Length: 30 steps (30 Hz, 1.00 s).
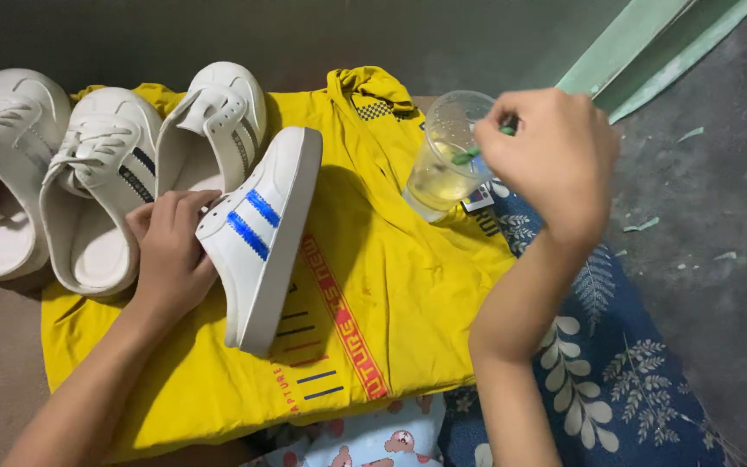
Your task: The person cleans a white sneaker with blue stripes using a green toothbrush and a liquid solution from a plastic cup. They repeatedly dip the brush into the cup and scrub the shoe's surface while holding it steady on a yellow cloth.
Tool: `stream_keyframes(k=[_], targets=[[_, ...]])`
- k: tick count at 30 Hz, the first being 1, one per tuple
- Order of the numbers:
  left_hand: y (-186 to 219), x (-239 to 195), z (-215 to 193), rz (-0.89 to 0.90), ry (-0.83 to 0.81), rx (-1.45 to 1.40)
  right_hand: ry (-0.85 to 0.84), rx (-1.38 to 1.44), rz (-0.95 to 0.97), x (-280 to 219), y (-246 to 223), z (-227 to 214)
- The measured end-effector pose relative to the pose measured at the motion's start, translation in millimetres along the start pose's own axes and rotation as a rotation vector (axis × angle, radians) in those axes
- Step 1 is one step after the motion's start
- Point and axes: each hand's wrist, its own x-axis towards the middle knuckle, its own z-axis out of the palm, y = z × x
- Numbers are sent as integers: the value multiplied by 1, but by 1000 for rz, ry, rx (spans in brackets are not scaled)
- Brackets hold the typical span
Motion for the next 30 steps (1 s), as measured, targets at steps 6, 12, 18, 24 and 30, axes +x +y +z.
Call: stream_keyframes(k=[6,12,18,24,30], targets=[[3,1,-2,1,2,-4,76,77,-107,11,1,19],[5,2,-3,-9,1,-10,-28,16,-3,16,-4,24],[4,2,-1,0,12,7,-6,16,-28,19,-5,32],[3,1,-1,0,9,-19,-35,18,44,27,-6,40],[2,1,-2,6,-2,-8,-68,8,34,31,-12,47]])
